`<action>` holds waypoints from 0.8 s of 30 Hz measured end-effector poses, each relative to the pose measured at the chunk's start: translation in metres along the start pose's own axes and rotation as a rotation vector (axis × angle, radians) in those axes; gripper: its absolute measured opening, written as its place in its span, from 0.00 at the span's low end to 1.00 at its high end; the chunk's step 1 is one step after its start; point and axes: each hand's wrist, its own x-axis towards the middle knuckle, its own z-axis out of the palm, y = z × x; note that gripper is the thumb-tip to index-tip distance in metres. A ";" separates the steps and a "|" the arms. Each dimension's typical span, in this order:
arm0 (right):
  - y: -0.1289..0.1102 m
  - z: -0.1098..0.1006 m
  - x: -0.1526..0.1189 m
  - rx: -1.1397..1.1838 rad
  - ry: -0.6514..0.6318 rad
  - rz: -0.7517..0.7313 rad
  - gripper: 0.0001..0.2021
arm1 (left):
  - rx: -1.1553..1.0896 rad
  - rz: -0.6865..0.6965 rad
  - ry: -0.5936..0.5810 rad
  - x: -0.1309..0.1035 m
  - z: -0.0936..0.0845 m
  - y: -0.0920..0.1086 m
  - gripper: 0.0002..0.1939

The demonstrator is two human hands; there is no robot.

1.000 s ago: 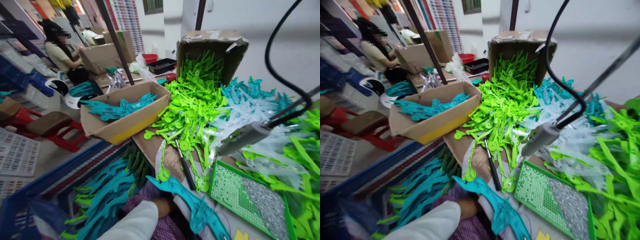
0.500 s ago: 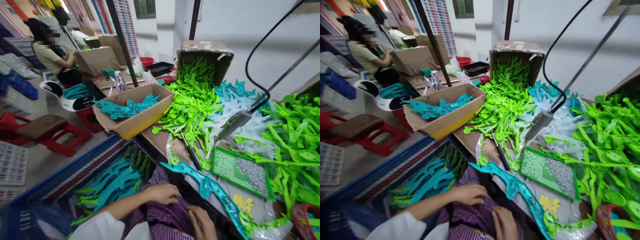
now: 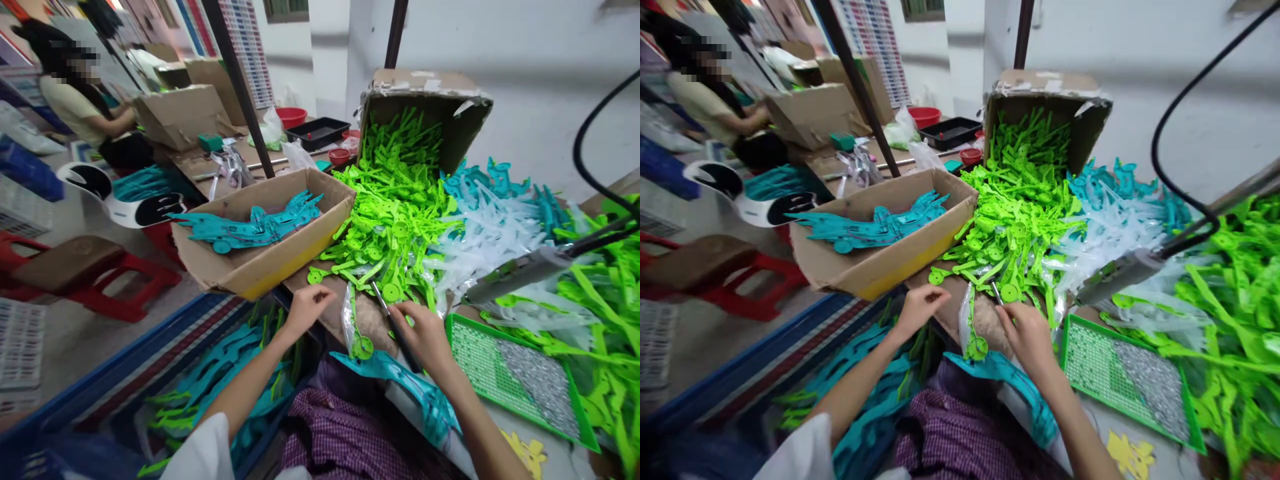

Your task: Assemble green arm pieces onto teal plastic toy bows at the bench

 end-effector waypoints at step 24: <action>-0.025 0.026 -0.024 0.483 -0.031 0.350 0.13 | -0.562 -0.001 0.201 0.099 0.054 -0.026 0.27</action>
